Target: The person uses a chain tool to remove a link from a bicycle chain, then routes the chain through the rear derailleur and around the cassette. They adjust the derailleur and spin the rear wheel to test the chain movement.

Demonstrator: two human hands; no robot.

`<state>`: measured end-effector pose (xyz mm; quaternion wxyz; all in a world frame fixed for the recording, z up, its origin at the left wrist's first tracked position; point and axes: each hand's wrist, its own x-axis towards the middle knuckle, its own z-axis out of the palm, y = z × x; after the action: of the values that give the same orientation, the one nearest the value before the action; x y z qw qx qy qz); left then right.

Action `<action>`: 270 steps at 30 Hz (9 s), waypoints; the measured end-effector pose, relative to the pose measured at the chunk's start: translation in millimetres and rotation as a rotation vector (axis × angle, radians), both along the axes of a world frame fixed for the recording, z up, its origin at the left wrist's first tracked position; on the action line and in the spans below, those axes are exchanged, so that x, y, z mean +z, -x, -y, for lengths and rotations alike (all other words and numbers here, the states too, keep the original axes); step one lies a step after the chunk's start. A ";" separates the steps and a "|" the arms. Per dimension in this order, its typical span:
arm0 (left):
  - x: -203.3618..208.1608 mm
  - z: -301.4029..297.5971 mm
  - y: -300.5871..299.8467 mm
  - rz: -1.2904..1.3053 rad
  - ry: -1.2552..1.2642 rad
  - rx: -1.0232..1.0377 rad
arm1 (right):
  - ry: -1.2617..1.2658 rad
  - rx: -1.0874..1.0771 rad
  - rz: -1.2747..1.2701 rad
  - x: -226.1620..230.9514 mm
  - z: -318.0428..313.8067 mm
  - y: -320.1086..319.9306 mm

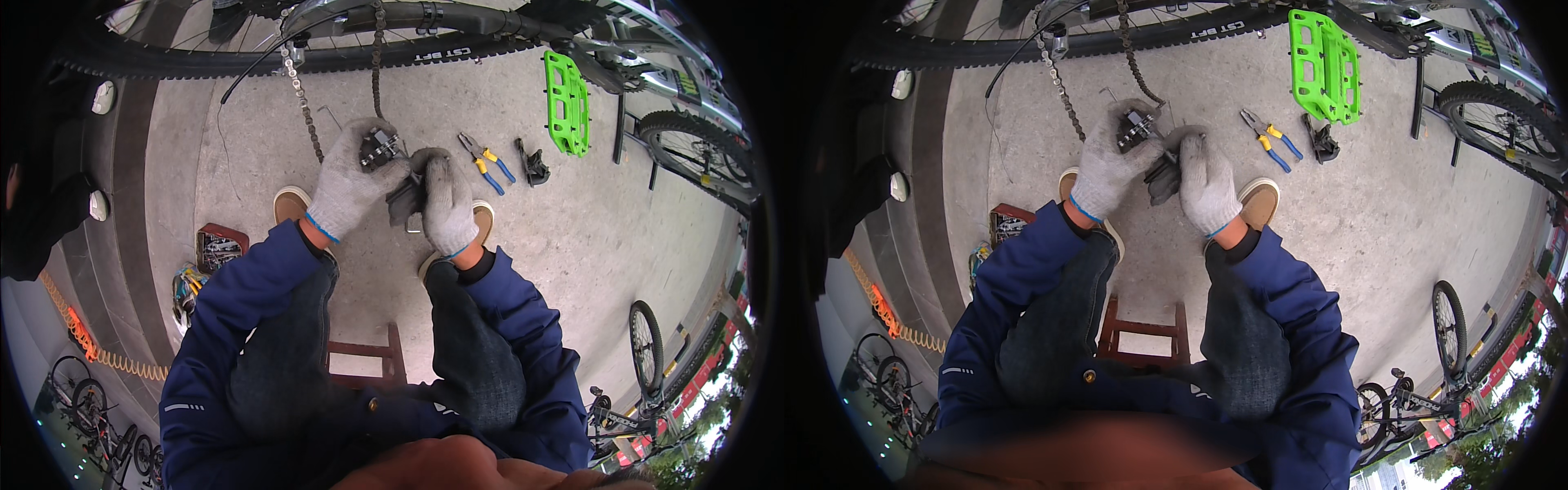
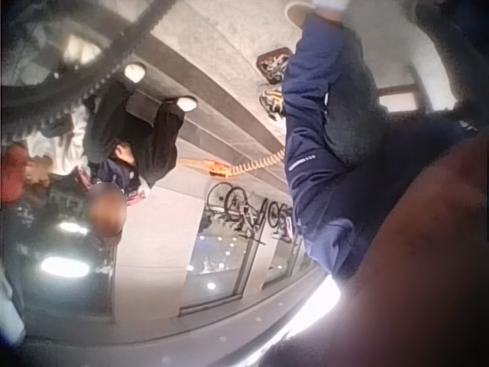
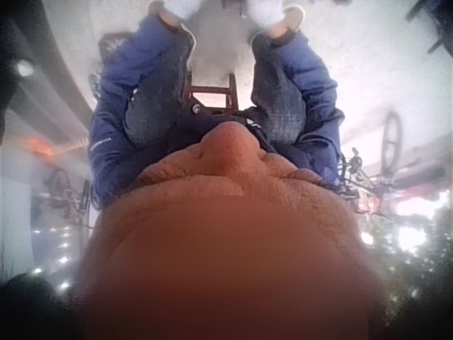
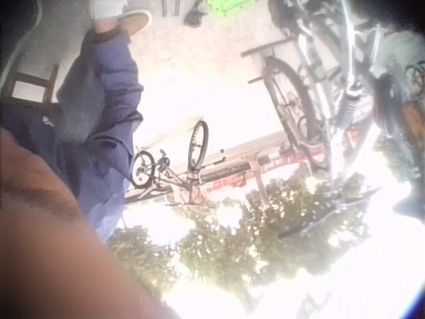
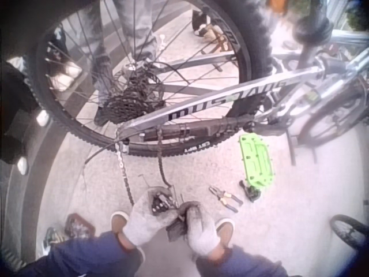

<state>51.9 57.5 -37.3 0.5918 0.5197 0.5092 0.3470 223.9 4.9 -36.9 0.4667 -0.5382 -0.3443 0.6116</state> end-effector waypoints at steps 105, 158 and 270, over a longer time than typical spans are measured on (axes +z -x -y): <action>9.6 -4.0 17.5 -0.034 0.159 0.101 | 0.002 0.518 0.732 25.8 14.7 -17.0; -15.1 31.4 17.8 0.140 -0.035 0.071 | 0.184 0.129 0.044 26.6 25.2 2.8; 15.5 -2.6 9.1 0.145 0.133 -0.036 | -0.023 0.405 0.387 48.5 19.0 -39.5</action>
<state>42.8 60.0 -21.9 0.6663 0.4619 0.4777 0.3383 263.4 -14.1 11.6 0.2666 -0.5597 -0.5345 0.5744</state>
